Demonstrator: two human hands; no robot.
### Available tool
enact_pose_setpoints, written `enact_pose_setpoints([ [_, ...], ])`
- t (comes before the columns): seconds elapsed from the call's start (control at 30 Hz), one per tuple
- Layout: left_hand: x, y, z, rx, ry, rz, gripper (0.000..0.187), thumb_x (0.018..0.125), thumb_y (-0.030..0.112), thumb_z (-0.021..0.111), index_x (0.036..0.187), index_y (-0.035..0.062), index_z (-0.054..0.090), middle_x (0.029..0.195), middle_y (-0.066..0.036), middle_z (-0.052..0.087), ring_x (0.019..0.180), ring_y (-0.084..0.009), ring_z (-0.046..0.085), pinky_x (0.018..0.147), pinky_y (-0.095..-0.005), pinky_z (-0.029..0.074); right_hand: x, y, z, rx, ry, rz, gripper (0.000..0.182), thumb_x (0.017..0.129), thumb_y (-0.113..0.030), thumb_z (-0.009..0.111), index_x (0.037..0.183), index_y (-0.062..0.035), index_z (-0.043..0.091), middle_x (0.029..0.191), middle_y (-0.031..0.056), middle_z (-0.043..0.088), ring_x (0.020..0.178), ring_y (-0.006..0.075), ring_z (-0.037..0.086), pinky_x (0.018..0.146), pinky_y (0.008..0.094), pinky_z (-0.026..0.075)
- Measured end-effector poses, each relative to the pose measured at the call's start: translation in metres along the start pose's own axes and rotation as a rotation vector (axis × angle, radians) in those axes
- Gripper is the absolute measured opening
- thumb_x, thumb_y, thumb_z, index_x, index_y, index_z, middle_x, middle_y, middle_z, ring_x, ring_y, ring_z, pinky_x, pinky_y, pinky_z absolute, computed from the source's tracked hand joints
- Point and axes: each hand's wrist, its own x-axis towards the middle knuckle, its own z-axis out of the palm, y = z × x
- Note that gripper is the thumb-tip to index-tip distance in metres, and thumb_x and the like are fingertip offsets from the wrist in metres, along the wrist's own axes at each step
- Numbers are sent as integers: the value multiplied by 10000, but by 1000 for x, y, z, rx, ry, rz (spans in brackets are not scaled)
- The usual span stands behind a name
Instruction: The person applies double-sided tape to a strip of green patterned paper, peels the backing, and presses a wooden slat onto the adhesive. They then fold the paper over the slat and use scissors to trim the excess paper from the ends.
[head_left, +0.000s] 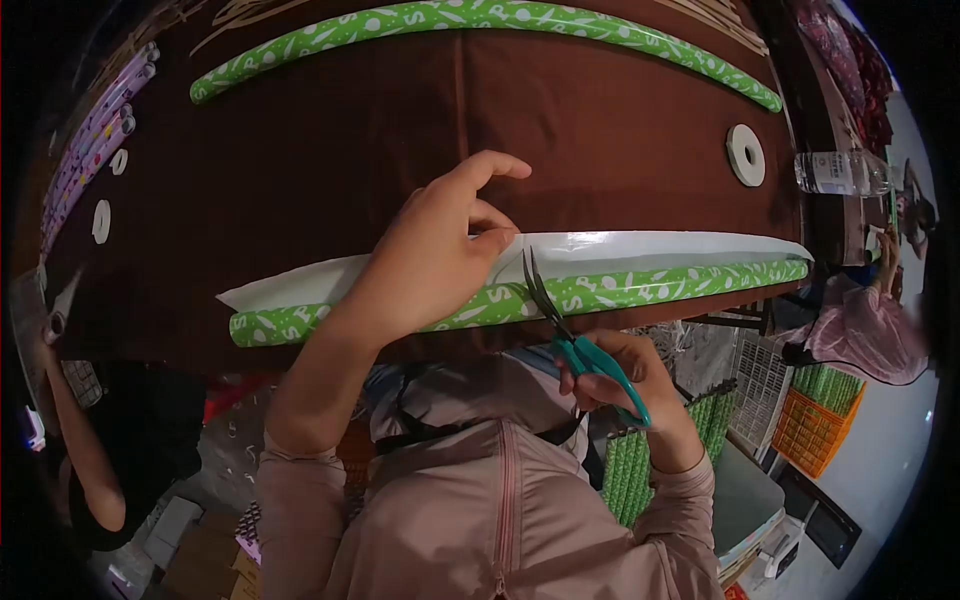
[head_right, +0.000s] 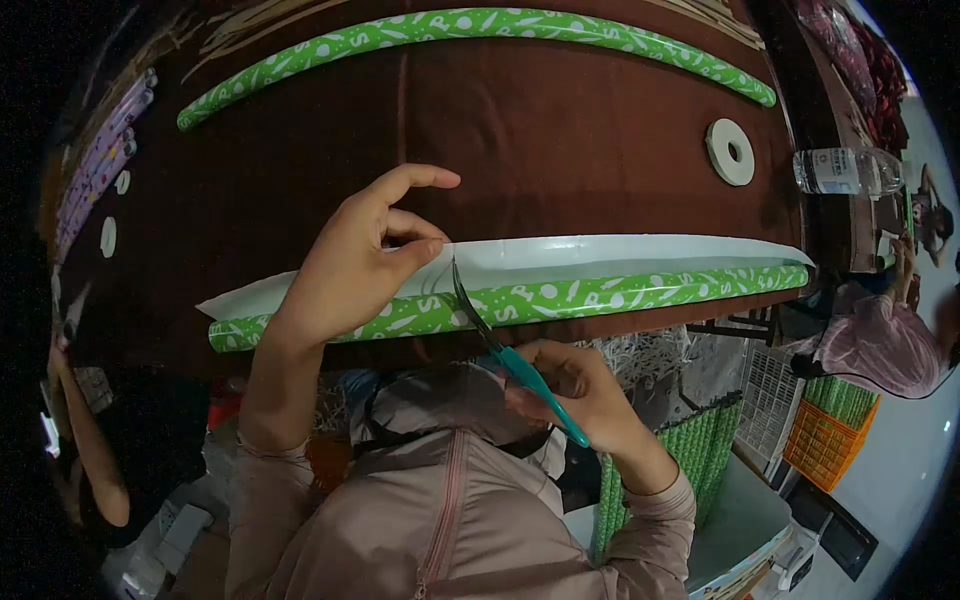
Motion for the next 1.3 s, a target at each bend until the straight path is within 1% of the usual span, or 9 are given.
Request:
enact_pose_setpoints([
  [0.17, 1, -3, 0, 10, -2, 17, 440, 911, 20, 604, 1326, 102, 486, 890, -120, 727, 678, -75, 565, 631, -244, 433, 0, -1, 2, 5, -10, -25, 246, 850, -62, 720, 1047, 27, 604, 832, 43, 631, 693, 62, 528, 593, 208, 418],
  [0.23, 1, -4, 0, 8, -3, 38, 437, 914, 21, 601, 1327, 102, 483, 882, -122, 728, 681, -78, 564, 643, -249, 436, 0, -1, 4, -6, 25, -26, 239, 851, -58, 717, 1042, 31, 604, 834, 47, 632, 687, 67, 533, 590, 210, 417],
  [0.43, 1, -2, 0, 1, -11, 11, 430, 916, 19, 598, 1321, 98, 479, 885, -123, 728, 700, -85, 573, 664, -249, 440, 1, 3, 1, 10, -4, -49, 229, 858, -58, 716, 1041, 29, 609, 849, 54, 641, 694, 64, 543, 591, 209, 425],
  [0.57, 1, -3, 0, 3, -6, 27, 427, 916, 16, 595, 1319, 98, 480, 880, -120, 726, 719, -89, 587, 676, -253, 446, 1, 7, 2, -13, 24, -50, 238, 853, -46, 722, 1047, 28, 605, 846, 47, 641, 704, 61, 549, 587, 206, 425],
  [0.83, 1, -5, 2, 4, -4, 28, 431, 915, 13, 595, 1321, 99, 478, 872, -123, 722, 770, -105, 623, 743, -264, 464, 0, 6, 5, -10, 66, -52, 256, 842, -11, 721, 1064, 29, 599, 837, 41, 643, 730, 65, 565, 607, 195, 440],
  [0.97, 0, -1, 1, 18, -3, 13, 439, 910, 4, 592, 1322, 101, 478, 870, -122, 722, 772, -105, 623, 741, -264, 465, 0, 2, 7, -74, 93, -52, 236, 848, -23, 719, 1049, 27, 605, 831, 40, 640, 716, 65, 557, 604, 203, 437],
  [1.03, -1, 1, 0, 17, -11, -2, 447, 904, 0, 593, 1323, 103, 478, 871, -122, 722, 778, -108, 627, 734, -270, 467, 1, 2, 6, -8, 50, -66, 215, 860, -47, 714, 1034, 27, 611, 819, 37, 635, 694, 67, 546, 591, 213, 428],
  [1.13, 0, -2, 0, -7, -4, 7, 450, 900, 2, 597, 1322, 104, 479, 872, -121, 722, 782, -111, 632, 723, -269, 467, 0, -1, 7, -36, 44, -94, 198, 874, -65, 703, 1023, 29, 612, 804, 39, 628, 672, 69, 532, 576, 222, 415],
  [1.3, 0, -4, 1, 0, 12, 29, 450, 897, 2, 603, 1318, 104, 482, 871, -118, 718, 777, -110, 637, 713, -264, 467, -5, -4, 5, -63, 23, -75, 181, 881, -67, 695, 1011, 28, 612, 792, 41, 625, 651, 67, 524, 567, 218, 408],
])
